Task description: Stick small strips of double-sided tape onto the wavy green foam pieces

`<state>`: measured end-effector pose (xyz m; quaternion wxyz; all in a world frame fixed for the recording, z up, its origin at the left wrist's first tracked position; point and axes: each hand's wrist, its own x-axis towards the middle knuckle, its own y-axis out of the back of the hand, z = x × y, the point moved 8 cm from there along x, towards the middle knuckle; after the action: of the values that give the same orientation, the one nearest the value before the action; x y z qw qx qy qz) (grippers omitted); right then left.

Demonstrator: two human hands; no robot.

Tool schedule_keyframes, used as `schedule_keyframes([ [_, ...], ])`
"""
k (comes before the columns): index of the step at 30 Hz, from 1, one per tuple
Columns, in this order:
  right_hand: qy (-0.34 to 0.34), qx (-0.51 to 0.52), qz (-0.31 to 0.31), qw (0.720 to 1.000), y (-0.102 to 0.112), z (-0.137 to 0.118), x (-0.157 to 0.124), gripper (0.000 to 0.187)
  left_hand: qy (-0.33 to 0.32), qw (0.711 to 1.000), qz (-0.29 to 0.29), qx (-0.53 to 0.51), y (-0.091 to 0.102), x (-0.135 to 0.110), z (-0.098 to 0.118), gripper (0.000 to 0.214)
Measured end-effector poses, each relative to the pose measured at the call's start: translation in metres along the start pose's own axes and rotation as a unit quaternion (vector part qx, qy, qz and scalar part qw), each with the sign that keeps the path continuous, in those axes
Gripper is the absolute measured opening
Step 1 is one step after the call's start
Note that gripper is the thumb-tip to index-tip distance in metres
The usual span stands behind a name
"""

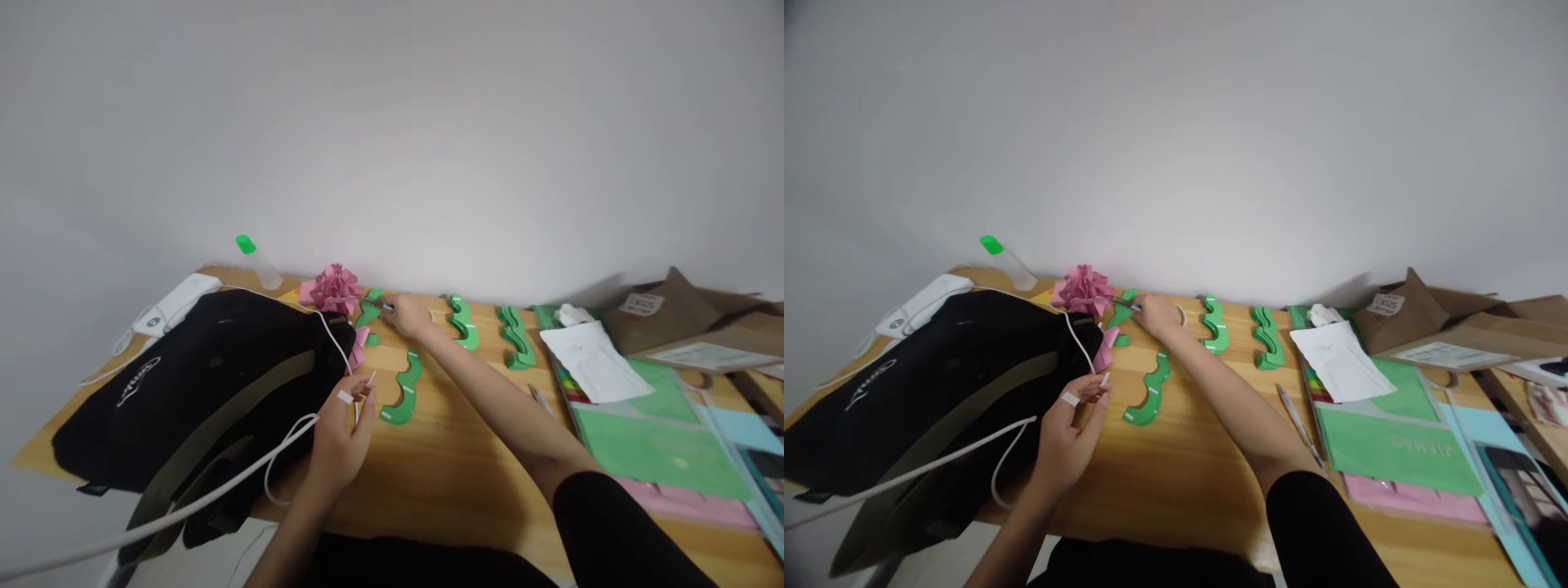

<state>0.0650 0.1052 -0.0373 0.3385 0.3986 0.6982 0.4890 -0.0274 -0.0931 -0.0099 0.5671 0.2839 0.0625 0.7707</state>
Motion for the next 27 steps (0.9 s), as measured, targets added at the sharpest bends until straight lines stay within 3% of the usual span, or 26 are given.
schedule_keyframes([
  [16, 0.029, 0.046, 0.004, 0.998, -0.002, 0.003, 0.0, 0.033, 0.006, 1.0, -0.007, 0.019, -0.005, -0.001, -0.003, 0.017],
  [22, 0.028, 0.087, 0.021, 0.996, 0.009, 0.011, 0.0, 0.033, 0.011, 1.0, -0.018, 0.019, -0.006, -0.001, -0.001, 0.018],
  [27, 0.037, 0.133, 0.054, 0.989, 0.032, 0.026, -0.008, 0.031, 0.034, 0.999, -0.024, 0.012, -0.007, -0.003, -0.003, 0.019],
])
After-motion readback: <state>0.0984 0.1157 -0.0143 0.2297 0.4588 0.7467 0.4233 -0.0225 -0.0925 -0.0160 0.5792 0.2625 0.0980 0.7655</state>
